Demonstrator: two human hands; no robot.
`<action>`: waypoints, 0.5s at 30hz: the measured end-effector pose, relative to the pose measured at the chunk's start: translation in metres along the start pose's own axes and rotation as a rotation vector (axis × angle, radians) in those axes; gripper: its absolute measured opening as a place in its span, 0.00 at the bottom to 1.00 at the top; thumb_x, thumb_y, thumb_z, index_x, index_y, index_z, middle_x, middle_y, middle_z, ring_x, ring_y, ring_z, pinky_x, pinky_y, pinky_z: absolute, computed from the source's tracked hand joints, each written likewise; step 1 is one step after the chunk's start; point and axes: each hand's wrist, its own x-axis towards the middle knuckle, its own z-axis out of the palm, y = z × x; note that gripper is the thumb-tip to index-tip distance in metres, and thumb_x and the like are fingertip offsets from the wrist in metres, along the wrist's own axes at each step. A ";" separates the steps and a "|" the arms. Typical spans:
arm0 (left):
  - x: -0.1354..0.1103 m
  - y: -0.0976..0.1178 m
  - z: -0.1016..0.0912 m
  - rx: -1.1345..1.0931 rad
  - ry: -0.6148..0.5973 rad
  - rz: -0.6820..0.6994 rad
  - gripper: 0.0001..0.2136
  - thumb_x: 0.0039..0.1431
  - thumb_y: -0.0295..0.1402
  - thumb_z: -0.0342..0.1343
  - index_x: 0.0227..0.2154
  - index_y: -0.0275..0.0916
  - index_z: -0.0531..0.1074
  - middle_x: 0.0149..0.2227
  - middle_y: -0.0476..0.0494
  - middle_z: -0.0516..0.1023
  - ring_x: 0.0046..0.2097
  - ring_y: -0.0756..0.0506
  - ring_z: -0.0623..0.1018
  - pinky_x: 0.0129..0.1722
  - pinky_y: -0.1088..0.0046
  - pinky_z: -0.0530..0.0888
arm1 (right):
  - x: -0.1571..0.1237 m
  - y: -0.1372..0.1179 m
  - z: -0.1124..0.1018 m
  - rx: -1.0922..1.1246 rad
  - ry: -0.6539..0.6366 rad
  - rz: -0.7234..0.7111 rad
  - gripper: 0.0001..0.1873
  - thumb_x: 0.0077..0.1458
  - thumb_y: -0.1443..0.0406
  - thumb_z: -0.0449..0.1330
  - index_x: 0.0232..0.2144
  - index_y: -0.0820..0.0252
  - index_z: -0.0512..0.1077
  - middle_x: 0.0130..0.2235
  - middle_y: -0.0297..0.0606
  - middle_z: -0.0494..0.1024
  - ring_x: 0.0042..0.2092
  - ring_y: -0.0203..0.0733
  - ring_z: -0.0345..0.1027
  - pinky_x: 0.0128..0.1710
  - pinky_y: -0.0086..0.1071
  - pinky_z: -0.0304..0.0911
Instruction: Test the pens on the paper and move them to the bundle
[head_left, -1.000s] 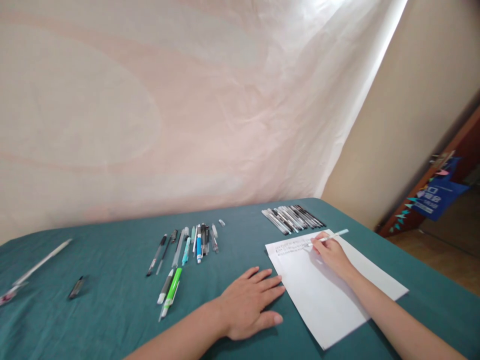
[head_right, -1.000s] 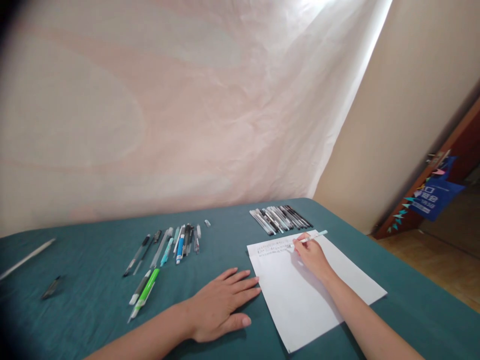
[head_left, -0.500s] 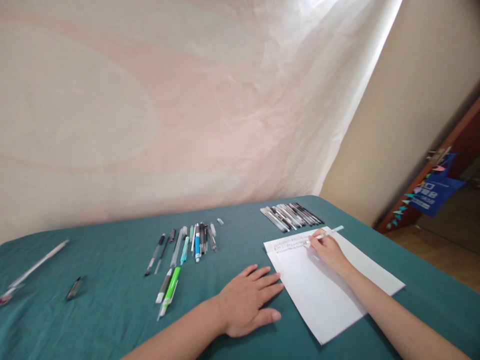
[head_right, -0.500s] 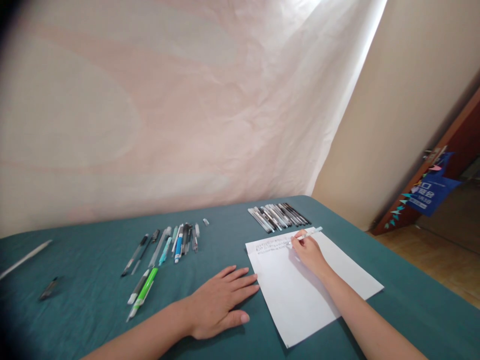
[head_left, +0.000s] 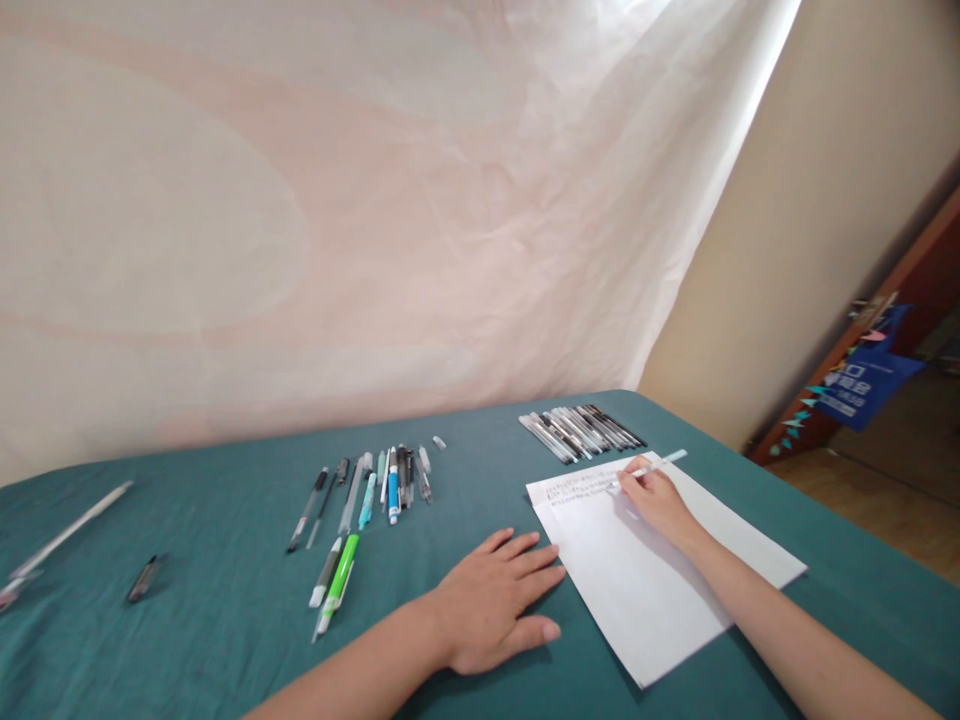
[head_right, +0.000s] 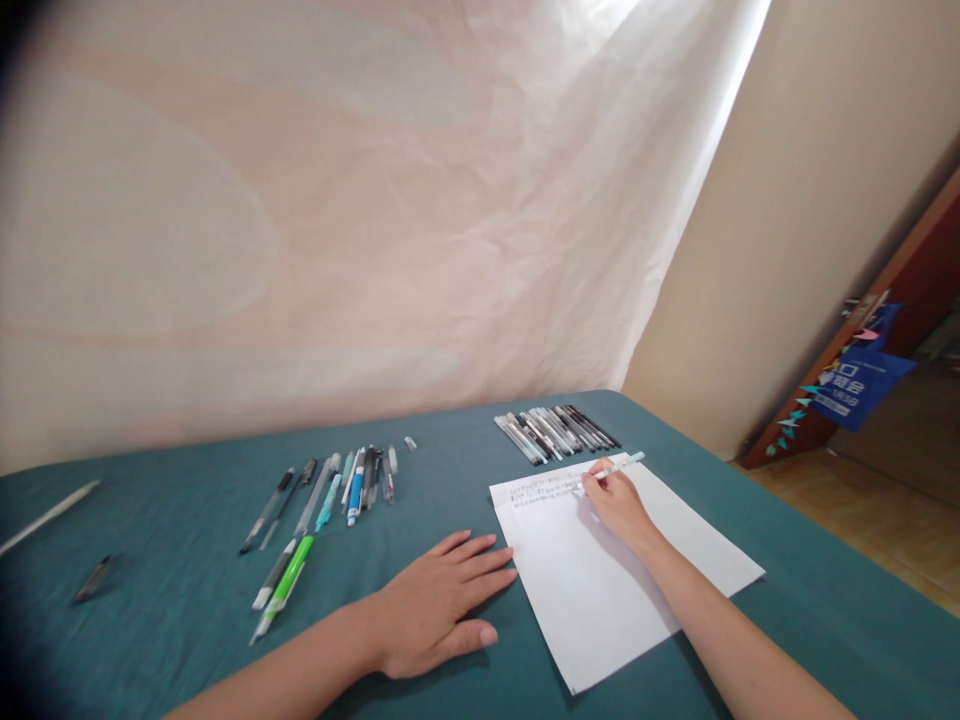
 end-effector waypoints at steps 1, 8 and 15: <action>0.000 0.000 0.001 0.003 0.001 0.002 0.25 0.60 0.47 0.40 0.58 0.45 0.52 0.61 0.43 0.53 0.61 0.37 0.51 0.58 0.54 0.45 | 0.000 0.001 0.000 -0.014 0.005 -0.009 0.11 0.50 0.59 0.51 0.22 0.58 0.61 0.17 0.26 0.60 0.19 0.33 0.54 0.19 0.27 0.49; 0.000 -0.002 0.001 0.077 -0.037 -0.010 0.26 0.60 0.48 0.37 0.59 0.45 0.50 0.62 0.44 0.51 0.62 0.39 0.50 0.59 0.55 0.46 | 0.001 0.001 0.000 -0.033 0.001 -0.018 0.11 0.51 0.59 0.51 0.22 0.58 0.60 0.16 0.26 0.59 0.19 0.32 0.54 0.19 0.26 0.48; 0.000 -0.001 -0.001 0.116 -0.053 -0.013 0.26 0.61 0.48 0.35 0.59 0.45 0.49 0.62 0.45 0.50 0.62 0.40 0.49 0.59 0.56 0.46 | 0.000 0.001 0.000 -0.038 0.017 -0.030 0.11 0.51 0.59 0.51 0.23 0.58 0.61 0.17 0.26 0.59 0.19 0.32 0.54 0.19 0.26 0.49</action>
